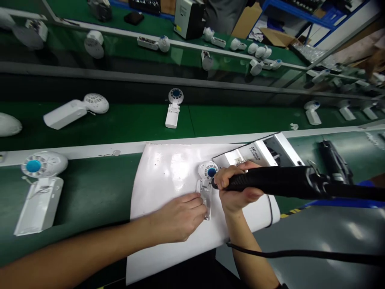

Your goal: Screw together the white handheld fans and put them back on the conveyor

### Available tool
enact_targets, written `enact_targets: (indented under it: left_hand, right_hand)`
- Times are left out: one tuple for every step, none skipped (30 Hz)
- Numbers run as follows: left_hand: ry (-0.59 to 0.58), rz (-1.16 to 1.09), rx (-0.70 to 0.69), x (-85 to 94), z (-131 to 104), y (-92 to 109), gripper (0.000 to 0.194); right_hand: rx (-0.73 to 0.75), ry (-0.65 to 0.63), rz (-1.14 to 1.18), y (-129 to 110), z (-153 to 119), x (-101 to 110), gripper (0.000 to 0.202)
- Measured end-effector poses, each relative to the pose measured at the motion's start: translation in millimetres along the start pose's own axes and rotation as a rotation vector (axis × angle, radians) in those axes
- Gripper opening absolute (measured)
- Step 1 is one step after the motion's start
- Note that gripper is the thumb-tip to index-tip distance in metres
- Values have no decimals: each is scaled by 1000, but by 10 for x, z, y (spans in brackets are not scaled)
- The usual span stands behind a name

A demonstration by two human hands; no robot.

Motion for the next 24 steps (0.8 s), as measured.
enact_targets:
  left_hand:
    - [-4,28,5,-5,6,3,18]
    - [-6,65,12,-9,11,8,23]
    - [-3,105,18,-10,12,18,28]
    - [4,144,25,-8,10,30,31]
    - [12,175,32,-3,6,39,32]
    - [14,193,39,1,2,34,30]
    - [5,194,58,3,0,-5,27]
    - [-27,183,99,2,1,-98,26]
    - [-74,170,163,6,4,-255,24]
    - [-124,161,238,30,14,-467,21]
    - [-169,160,313,81,34,-726,19]
    - [-206,169,385,161,65,-1023,17]
    - [-210,189,427,281,125,-1323,19]
    - [-224,205,459,400,191,-1625,23]
    - [-240,217,495,519,249,-1921,28]
    - [-250,216,507,632,303,-2171,29]
    - [-266,208,508,730,337,-2370,28]
    - [-277,197,502,822,338,-2512,27]
    - [-280,188,495,912,299,-2602,26]
    - [-274,189,498,1007,210,-2654,28]
    - [-261,199,515,1108,72,-2682,31]
    - [-247,215,544,1212,-108,-2695,35]
    - [-240,231,572,1308,-313,-2701,37]
    - [-242,242,595,1390,-525,-2705,39]
  right_hand:
    - [1,9,5,12,-8,13,59]
    - [1,13,10,27,-14,20,58]
    - [5,9,17,37,-19,21,57]
    - [9,-4,23,43,-20,15,55]
    - [14,-20,28,38,-17,7,54]
    - [23,-37,33,16,-9,4,54]
    - [47,-39,34,-36,2,20,56]
    - [94,-24,31,-128,15,59,59]
    - [164,4,22,-260,26,117,62]
    - [244,33,9,-416,35,181,65]
    - [308,59,-10,-572,51,240,66]
    - [351,70,-31,-714,79,282,67]
    - [364,68,-49,-829,126,305,67]
    - [349,58,-62,-910,188,313,67]
    - [326,56,-75,-964,254,314,66]
    - [310,63,-85,-999,313,311,64]
    - [306,80,-93,-1016,362,307,63]
    - [310,101,-98,-1011,400,302,62]
    - [309,120,-104,-979,431,295,62]
    - [304,131,-108,-926,454,285,62]
    - [294,138,-111,-856,471,278,62]
    - [278,144,-114,-780,480,277,61]
    - [265,155,-116,-711,481,283,59]
    - [258,163,-118,-657,475,289,58]
Point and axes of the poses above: each hand's wrist, its own z-axis towards the middle knuckle, its own x-axis out of the back of the hand, y = z × x, the point moved 9 cm from there along z, towards the middle knuckle, and after that the axes turned 9 degrees about -x, right-handed, at the moved point
